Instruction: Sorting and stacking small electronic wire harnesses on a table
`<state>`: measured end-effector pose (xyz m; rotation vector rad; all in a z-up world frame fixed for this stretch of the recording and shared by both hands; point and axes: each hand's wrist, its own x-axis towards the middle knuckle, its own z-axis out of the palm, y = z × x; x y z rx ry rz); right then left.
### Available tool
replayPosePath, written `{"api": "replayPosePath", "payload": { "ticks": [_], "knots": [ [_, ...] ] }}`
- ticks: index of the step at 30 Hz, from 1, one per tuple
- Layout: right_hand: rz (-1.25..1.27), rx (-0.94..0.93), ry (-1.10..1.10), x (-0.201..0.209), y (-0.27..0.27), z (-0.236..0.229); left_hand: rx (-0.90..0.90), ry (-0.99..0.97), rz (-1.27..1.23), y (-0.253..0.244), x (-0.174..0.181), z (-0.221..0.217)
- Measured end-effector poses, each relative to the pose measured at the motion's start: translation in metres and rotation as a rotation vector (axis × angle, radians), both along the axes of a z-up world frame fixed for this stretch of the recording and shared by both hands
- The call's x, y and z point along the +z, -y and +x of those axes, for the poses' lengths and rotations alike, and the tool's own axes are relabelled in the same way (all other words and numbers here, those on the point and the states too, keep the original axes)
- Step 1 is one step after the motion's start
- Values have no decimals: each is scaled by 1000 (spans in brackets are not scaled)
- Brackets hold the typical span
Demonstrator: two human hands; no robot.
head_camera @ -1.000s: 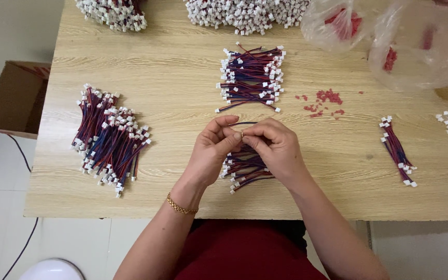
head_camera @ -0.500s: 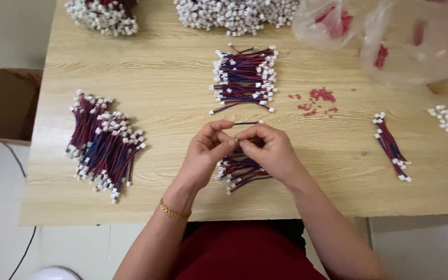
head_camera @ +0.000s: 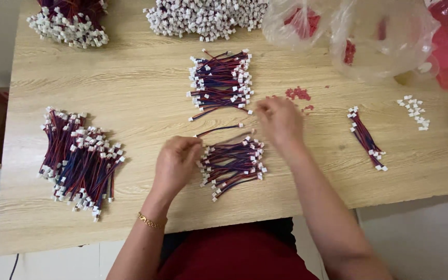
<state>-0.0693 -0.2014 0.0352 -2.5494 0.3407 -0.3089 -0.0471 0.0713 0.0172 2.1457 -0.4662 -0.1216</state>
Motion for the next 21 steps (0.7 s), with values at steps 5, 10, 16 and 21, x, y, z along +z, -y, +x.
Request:
{"api": "replayPosePath", "payload": {
  "ticks": [5, 10, 16, 21],
  "knots": [
    [-291, -57, -30, -37, 51, 35, 126, 118, 158, -4, -27, 27],
    [-391, -41, -110, -46, 51, 46, 111, 223, 356, 5, -25, 29],
    [-393, -81, -109, -56, 52, 47, 111, 294, 414, 12, -24, 29],
    [-74, -34, 163, -20, 30, 31, 112, 361, 323, 9, -30, 30]
  ]
}}
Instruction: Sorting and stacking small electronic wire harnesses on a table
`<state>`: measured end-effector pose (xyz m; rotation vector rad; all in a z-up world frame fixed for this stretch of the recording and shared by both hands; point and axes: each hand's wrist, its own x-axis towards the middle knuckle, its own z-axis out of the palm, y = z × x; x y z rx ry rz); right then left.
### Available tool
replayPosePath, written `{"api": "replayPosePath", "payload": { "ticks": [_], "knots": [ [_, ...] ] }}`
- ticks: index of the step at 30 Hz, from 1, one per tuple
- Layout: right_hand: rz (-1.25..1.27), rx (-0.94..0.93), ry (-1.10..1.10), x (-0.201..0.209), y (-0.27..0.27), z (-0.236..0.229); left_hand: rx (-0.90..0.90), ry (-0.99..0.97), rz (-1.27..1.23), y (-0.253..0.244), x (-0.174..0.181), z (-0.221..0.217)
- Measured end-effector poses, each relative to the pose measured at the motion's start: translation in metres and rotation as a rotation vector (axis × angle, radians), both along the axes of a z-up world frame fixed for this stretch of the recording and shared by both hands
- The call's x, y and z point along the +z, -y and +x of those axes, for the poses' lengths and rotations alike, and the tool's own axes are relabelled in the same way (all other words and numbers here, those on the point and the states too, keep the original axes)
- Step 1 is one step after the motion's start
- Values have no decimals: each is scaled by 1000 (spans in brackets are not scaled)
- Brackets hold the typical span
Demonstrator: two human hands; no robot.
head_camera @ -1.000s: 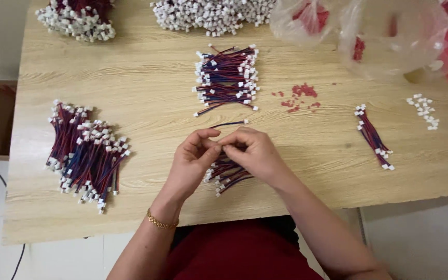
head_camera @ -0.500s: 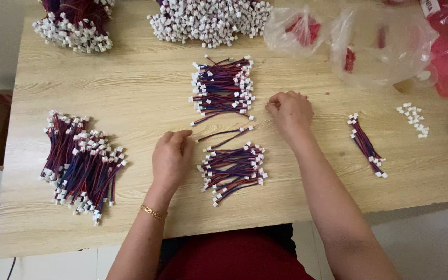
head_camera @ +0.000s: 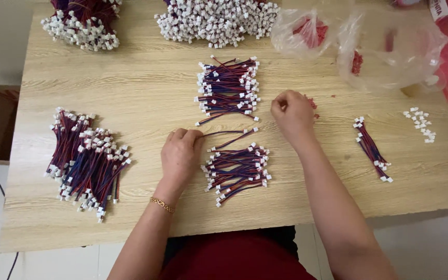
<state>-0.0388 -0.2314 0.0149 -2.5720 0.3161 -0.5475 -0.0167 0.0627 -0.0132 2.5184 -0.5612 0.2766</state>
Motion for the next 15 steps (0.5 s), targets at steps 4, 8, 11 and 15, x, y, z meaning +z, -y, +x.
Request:
{"api": "replayPosePath", "payload": {
  "ticks": [4, 8, 11, 15],
  "knots": [
    [290, 22, 115, 21, -13, -16, -21, -6, -111, 4, 9, -1],
    [813, 183, 71, 49, -54, -37, -18, -312, -581, 17, 26, -10],
    [966, 295, 28, 41, -80, -43, -27, -529, -882, 25, 25, -16],
    [833, 359, 61, 57, -105, -50, -23, -689, -1121, 32, 36, -25]
  ]
}}
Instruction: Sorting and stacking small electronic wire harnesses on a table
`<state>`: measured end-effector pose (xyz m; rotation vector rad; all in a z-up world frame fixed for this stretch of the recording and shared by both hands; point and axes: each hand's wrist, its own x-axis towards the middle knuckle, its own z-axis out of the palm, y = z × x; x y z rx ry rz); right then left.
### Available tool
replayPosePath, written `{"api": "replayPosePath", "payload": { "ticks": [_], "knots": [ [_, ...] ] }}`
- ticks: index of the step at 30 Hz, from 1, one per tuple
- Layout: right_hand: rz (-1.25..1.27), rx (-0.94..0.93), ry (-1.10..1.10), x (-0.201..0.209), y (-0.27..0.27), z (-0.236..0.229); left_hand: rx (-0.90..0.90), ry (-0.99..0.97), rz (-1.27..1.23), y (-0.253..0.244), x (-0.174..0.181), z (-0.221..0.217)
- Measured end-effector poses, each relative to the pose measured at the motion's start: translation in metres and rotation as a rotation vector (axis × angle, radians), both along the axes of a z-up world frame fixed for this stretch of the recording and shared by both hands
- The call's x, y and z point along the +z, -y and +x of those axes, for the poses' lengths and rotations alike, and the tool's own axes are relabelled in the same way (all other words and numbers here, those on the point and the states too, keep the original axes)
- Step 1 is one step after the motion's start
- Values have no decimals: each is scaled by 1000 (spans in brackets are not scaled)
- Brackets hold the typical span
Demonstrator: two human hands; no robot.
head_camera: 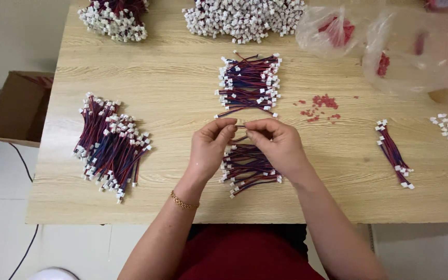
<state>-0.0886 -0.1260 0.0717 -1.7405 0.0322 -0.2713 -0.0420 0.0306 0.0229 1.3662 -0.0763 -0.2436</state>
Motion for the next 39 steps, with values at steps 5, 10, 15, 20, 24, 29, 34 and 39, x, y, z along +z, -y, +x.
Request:
{"api": "replayPosePath", "payload": {
  "ticks": [5, 10, 15, 20, 24, 29, 34, 39],
  "knots": [
    [-387, -19, 189, 30, -5, 0, 3, -13, -95, 2, -8, -4],
    [-565, -42, 335, 13, -2, 5, 6, -19, -177, 3, 2, -9],
    [-285, 28, 157, 6, -9, 4, -33, 9, -181, 2, -4, -8],
    [-194, 40, 121, 6, -8, 4, -51, -32, -226, -2, -6, -8],
    [-182, 18, 96, 6, -9, 2, -52, -65, -254, -2, -9, -7],
    [-214, 27, 147, 6, -8, 3, -48, -63, -274, -1, -6, -8],
    [-179, 5, 177, 13, -12, -2, -68, -15, -238, -4, 7, -9],
    [-119, 18, 196, 9, -13, -1, -112, 21, -211, -7, 7, -10]
  ]
}}
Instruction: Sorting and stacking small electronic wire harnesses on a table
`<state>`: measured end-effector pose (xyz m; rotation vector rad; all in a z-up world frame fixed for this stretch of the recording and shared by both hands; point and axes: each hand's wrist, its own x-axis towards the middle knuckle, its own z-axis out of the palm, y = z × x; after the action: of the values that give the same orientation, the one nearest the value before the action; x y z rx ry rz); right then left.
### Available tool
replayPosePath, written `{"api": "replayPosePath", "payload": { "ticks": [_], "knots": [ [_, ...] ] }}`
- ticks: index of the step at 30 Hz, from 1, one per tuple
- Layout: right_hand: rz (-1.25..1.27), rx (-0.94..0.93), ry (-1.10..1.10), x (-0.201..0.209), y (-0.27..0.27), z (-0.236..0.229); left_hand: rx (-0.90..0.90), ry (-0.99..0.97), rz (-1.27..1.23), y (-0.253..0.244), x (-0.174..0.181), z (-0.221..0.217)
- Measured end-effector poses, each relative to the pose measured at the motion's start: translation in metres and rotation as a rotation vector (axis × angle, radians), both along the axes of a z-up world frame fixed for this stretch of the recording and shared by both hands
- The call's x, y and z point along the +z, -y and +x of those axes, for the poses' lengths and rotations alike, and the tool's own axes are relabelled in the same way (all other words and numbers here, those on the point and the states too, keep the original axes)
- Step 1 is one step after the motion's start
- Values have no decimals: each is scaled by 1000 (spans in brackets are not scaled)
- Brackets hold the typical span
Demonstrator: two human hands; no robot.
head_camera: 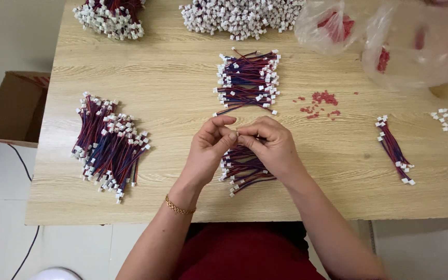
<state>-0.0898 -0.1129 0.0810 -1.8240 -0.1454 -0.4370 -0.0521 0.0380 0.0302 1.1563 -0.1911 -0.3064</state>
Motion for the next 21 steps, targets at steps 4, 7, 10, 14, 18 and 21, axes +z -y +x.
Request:
{"api": "replayPosePath", "payload": {
  "ticks": [4, 7, 10, 14, 18, 21],
  "knots": [
    [-39, 27, -37, -3, 3, 4, -27, 13, -5, -2, 0, 3],
    [-13, 47, -53, -9, 3, 5, -16, 2, -25, -4, -2, 2],
    [-26, 44, -67, -12, 2, 3, -25, -8, -38, -3, -7, 2],
    [-8, 41, -74, -9, 3, 2, -35, -1, -41, -2, -7, 3],
    [86, 96, -157, -1, 8, 1, -24, -27, -77, -1, 11, 1],
    [181, 114, -237, 5, 5, -2, -39, 19, -63, -1, 13, 2]
  ]
}}
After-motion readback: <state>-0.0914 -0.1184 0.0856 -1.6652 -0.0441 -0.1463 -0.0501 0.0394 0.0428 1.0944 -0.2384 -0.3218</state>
